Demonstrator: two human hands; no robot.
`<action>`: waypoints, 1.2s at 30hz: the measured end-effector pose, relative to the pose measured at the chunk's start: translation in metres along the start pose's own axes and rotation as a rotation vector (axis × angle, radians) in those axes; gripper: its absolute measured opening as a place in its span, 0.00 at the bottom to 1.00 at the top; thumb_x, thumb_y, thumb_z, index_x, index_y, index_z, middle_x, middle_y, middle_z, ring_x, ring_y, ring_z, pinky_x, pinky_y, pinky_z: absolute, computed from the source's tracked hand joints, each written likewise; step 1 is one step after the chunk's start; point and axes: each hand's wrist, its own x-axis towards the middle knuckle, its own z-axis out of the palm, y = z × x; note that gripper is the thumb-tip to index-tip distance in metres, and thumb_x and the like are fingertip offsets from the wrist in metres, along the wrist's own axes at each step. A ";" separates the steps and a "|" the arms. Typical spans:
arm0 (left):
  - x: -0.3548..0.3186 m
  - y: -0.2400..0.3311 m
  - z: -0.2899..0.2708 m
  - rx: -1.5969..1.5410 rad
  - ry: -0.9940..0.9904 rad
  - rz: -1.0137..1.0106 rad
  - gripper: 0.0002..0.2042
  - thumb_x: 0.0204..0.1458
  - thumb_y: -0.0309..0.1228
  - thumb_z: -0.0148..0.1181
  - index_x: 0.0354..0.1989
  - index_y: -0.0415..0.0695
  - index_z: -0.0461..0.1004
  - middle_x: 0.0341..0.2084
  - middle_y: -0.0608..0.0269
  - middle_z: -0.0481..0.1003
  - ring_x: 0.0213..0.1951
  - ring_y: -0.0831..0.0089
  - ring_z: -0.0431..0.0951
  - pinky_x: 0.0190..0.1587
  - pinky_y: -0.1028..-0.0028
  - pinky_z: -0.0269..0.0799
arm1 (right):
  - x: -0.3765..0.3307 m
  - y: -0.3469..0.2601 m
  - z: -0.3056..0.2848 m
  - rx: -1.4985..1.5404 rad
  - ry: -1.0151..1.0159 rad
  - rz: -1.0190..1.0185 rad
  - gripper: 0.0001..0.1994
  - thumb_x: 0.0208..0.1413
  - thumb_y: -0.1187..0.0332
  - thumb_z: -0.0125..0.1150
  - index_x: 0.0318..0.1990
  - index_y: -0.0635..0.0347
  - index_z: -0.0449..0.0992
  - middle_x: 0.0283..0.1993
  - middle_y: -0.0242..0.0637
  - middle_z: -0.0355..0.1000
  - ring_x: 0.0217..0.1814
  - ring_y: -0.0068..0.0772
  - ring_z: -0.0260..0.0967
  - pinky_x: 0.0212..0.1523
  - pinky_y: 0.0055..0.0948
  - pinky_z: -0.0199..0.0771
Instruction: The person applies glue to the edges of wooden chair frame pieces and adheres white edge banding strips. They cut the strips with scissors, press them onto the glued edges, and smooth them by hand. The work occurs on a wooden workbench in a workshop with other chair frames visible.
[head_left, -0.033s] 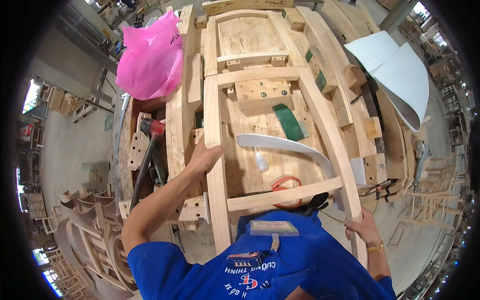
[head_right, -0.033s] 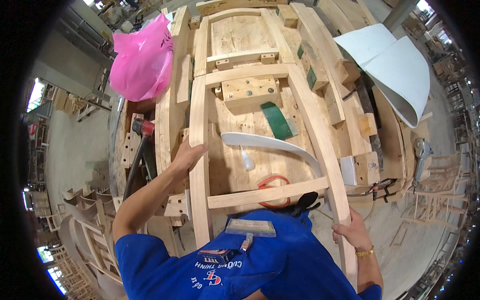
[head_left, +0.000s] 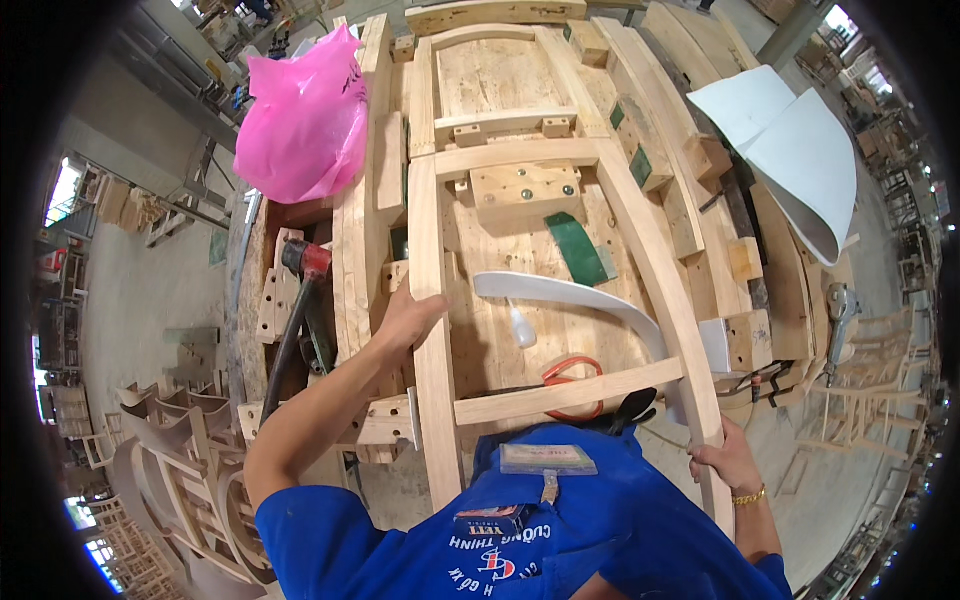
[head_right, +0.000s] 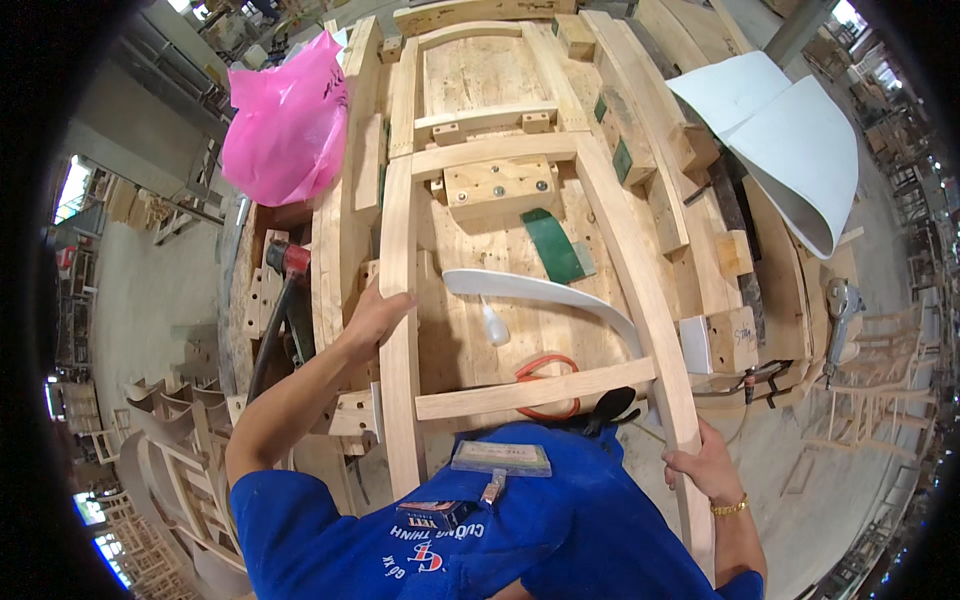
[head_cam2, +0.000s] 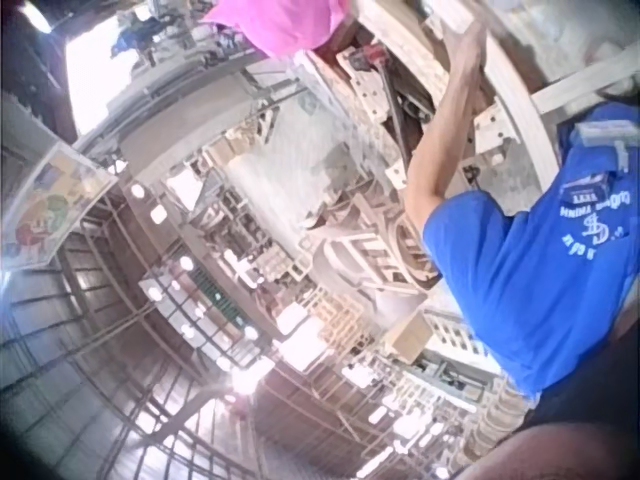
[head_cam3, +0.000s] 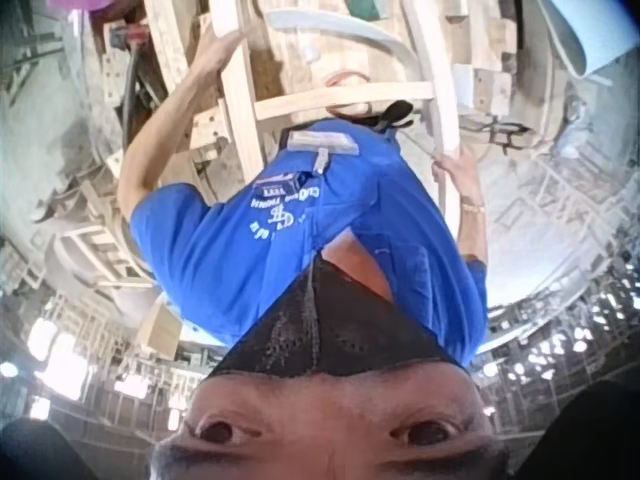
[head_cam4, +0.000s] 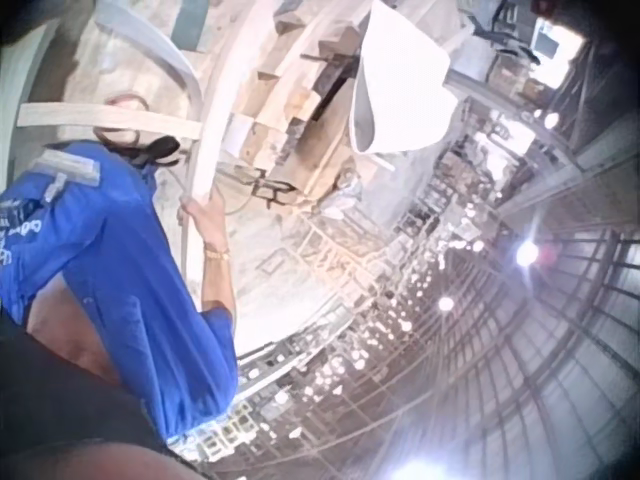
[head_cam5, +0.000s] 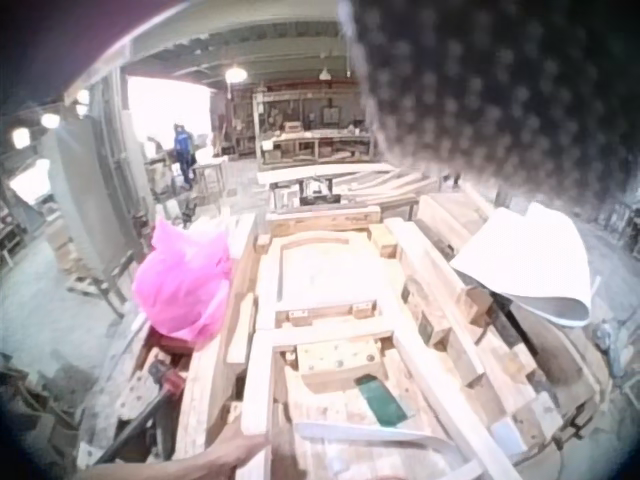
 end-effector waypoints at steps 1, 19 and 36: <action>-0.001 0.001 0.000 -0.001 -0.003 0.005 0.29 0.46 0.25 0.56 0.59 0.39 0.58 0.38 0.61 0.71 0.36 0.76 0.73 0.38 0.75 0.70 | 0.000 -0.001 0.000 0.003 -0.006 -0.003 0.26 0.44 0.82 0.59 0.55 0.70 0.63 0.27 0.39 0.69 0.18 0.31 0.70 0.19 0.29 0.73; 0.006 0.001 0.002 0.000 0.002 0.060 0.34 0.43 0.24 0.56 0.62 0.38 0.52 0.36 0.62 0.69 0.32 0.77 0.71 0.34 0.77 0.70 | 0.006 0.005 -0.003 0.029 -0.033 -0.010 0.26 0.44 0.84 0.58 0.54 0.71 0.63 0.28 0.39 0.70 0.20 0.30 0.70 0.21 0.29 0.73; 0.000 0.008 0.005 0.016 0.051 0.060 0.33 0.48 0.26 0.57 0.65 0.41 0.52 0.44 0.61 0.70 0.44 0.74 0.71 0.47 0.73 0.68 | 0.001 -0.002 -0.003 0.021 -0.050 -0.051 0.25 0.44 0.82 0.58 0.54 0.70 0.63 0.29 0.38 0.70 0.20 0.30 0.70 0.22 0.28 0.73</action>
